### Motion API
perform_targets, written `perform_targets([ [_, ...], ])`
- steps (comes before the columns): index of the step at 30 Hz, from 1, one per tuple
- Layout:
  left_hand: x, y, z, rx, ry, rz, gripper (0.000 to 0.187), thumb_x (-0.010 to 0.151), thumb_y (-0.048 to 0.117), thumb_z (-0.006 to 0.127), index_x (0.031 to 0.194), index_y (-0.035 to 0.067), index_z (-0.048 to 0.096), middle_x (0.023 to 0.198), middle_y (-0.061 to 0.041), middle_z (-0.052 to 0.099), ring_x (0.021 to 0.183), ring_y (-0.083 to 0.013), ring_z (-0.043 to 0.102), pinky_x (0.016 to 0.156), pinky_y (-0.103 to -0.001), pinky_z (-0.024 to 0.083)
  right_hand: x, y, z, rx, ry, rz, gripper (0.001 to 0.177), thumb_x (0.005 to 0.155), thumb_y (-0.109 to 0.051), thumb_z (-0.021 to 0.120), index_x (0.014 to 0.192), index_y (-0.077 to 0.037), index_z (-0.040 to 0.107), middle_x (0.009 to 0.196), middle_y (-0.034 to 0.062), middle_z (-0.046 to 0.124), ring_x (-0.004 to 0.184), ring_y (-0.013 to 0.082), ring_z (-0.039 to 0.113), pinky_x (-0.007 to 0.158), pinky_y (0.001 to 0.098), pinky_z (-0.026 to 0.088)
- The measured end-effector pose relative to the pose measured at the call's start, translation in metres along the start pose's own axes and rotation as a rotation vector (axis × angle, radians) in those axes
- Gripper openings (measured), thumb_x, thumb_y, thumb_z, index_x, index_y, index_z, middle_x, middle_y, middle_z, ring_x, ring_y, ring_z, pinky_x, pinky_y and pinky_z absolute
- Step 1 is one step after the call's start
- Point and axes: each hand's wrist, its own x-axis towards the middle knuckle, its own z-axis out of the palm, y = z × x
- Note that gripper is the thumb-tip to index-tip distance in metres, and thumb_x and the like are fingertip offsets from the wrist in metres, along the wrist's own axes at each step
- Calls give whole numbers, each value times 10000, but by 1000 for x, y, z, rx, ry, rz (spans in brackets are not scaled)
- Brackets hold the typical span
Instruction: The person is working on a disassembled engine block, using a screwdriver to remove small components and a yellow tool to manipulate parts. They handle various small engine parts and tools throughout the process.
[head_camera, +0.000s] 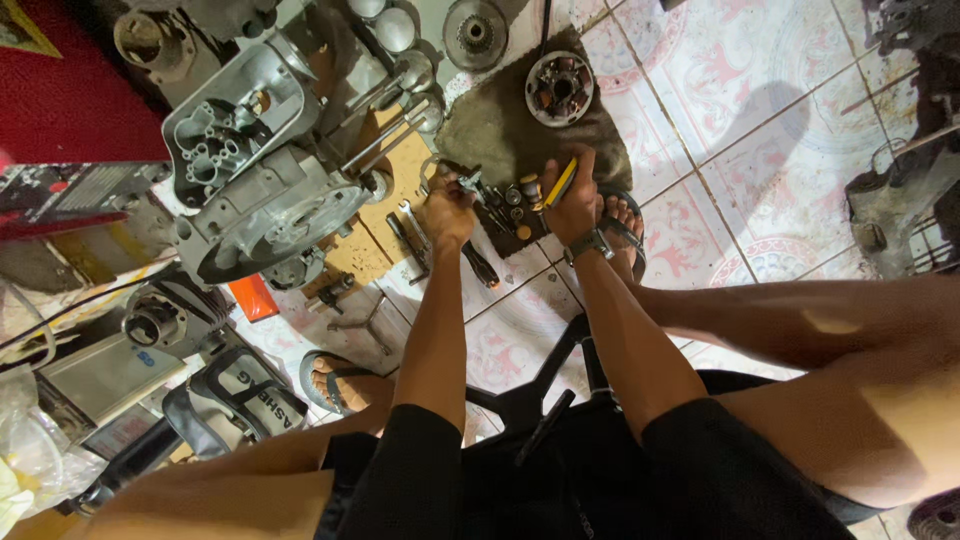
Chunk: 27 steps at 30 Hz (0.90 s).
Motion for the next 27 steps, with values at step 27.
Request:
perform_targets([
  [27, -6, 19, -7, 1053, -5, -128, 392, 756, 446, 640, 805, 64, 714, 866, -104, 716, 952, -227, 675, 830, -342, 536, 15, -25, -9, 424, -188, -136, 176, 982, -127, 431, 1157, -144, 428, 621, 95, 619, 584, 252, 614, 584, 376, 511],
])
